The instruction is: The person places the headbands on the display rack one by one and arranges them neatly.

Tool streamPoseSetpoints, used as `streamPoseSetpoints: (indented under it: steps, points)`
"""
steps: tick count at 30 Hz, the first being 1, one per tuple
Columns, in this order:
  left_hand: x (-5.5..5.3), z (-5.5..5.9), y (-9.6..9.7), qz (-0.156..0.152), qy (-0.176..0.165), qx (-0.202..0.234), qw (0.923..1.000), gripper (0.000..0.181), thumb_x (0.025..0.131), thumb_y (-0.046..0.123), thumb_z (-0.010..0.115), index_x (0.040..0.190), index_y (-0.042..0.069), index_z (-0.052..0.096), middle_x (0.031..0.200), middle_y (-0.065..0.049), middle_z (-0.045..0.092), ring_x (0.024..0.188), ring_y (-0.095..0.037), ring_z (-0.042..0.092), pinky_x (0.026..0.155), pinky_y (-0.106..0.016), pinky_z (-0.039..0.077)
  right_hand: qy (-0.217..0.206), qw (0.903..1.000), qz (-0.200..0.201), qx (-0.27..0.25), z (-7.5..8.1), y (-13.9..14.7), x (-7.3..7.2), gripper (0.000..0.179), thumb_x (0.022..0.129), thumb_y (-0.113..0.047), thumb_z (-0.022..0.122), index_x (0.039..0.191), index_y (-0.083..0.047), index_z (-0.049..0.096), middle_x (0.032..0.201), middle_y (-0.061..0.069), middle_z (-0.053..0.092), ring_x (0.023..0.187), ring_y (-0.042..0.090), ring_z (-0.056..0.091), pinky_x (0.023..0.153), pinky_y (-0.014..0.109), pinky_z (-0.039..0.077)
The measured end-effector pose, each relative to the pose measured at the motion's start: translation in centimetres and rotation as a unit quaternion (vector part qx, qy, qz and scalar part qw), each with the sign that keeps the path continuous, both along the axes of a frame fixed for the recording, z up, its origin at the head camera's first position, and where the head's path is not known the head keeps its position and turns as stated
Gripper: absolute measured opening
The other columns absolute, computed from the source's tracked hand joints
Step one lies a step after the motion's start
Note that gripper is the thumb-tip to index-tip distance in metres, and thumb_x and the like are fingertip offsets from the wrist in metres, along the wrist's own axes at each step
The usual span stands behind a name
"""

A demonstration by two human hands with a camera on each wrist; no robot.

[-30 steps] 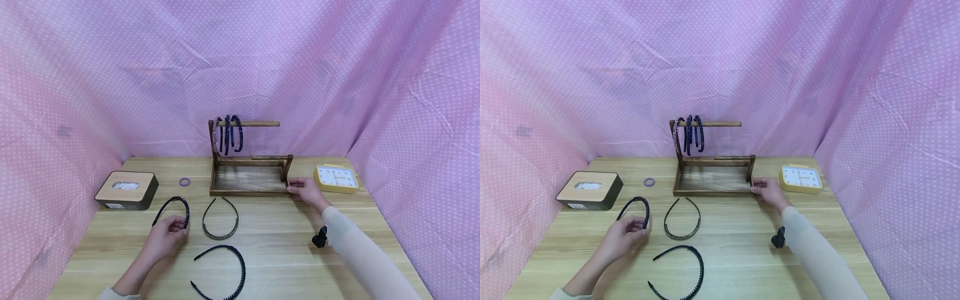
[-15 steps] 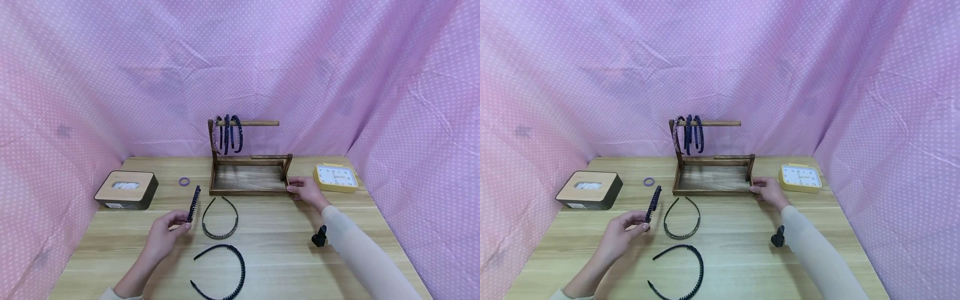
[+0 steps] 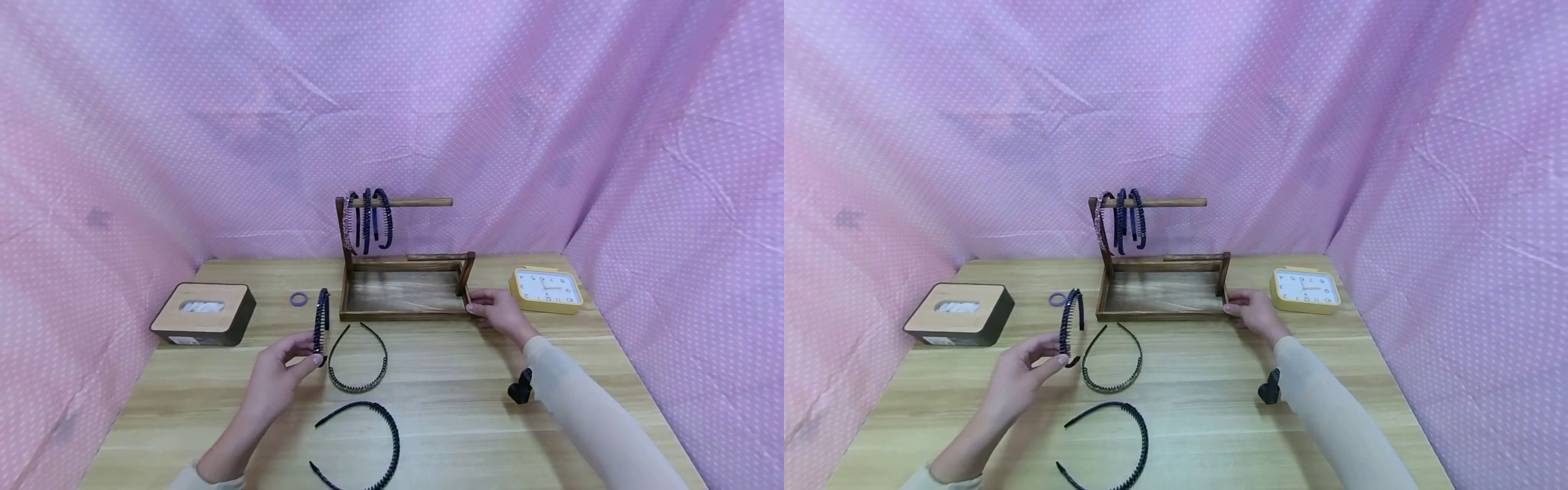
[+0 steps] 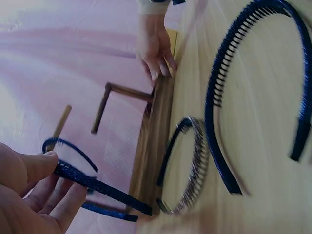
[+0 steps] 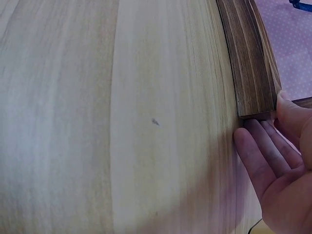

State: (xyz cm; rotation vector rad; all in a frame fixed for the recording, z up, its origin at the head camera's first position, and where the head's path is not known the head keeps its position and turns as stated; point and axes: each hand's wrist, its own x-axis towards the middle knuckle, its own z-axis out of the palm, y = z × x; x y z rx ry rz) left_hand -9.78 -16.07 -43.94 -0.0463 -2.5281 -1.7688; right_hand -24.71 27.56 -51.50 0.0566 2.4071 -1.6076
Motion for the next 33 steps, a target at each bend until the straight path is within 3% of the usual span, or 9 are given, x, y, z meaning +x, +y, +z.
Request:
streamPoseSetpoints:
  steps: [6,11,16,22,25,33]
  points:
    - [-0.8,1.2,2.4,-0.021,0.017,0.028,0.9992,0.031,0.088,-0.003,0.077,0.119,0.0,0.072,0.106,-0.014,0.074,0.098,-0.014,0.069,0.085,-0.022,0.06,-0.002,1.0,-0.001,0.001,0.2,-0.1,0.0,0.048,0.099,-0.012,0.069,0.141,0.006,0.055,0.137,0.03,0.061,0.104,0.028,0.071,0.081,0.041,0.064]
    - [-2.0,1.7,4.7,-0.04,0.031,0.038,0.998,0.032,0.087,-0.002,0.078,0.118,0.002,0.073,0.103,-0.013,0.075,0.097,-0.02,0.071,0.084,-0.023,0.061,-0.002,1.0,-0.001,0.002,0.5,-0.2,0.0,0.047,0.099,-0.01,0.069,0.141,0.006,0.055,0.136,0.03,0.061,0.106,0.031,0.071,0.082,0.041,0.064]
    - [-3.6,1.2,6.9,-0.054,0.042,0.028,0.9973,0.033,0.088,0.001,0.078,0.121,0.004,0.073,0.102,-0.01,0.076,0.098,-0.023,0.072,0.083,-0.023,0.061,-0.001,1.0,0.001,0.001,0.3,-0.2,0.0,0.047,0.099,-0.011,0.069,0.14,0.007,0.055,0.135,0.03,0.062,0.106,0.032,0.071,0.081,0.041,0.064]
    - [-5.6,0.2,9.2,-0.047,0.1,-0.012,0.9938,0.029,0.089,0.003,0.078,0.117,0.005,0.074,0.098,-0.007,0.077,0.093,-0.022,0.072,0.076,-0.023,0.06,-0.004,1.0,-0.003,0.001,0.3,-0.2,0.2,0.048,0.098,-0.011,0.07,0.14,0.006,0.056,0.135,0.03,0.062,0.107,0.032,0.071,0.08,0.04,0.064]
    - [-6.5,-0.2,10.4,-0.049,0.122,-0.012,0.9913,0.03,0.089,0.001,0.077,0.119,0.002,0.073,0.099,-0.01,0.077,0.092,-0.024,0.072,0.076,-0.026,0.059,-0.002,1.0,-0.003,0.002,0.4,-0.1,0.3,0.048,0.099,-0.011,0.07,0.14,0.007,0.055,0.135,0.03,0.062,0.106,0.032,0.071,0.081,0.041,0.064]
    - [-9.3,-0.5,13.1,-0.05,0.116,-0.007,0.992,0.029,0.088,-0.002,0.076,0.117,-0.001,0.072,0.101,-0.013,0.076,0.093,-0.028,0.072,0.084,-0.038,0.061,-0.001,1.0,0.001,-0.006,0.1,-0.2,0.2,0.048,0.099,-0.01,0.069,0.14,0.008,0.055,0.134,0.031,0.062,0.105,0.033,0.071,0.081,0.043,0.064]
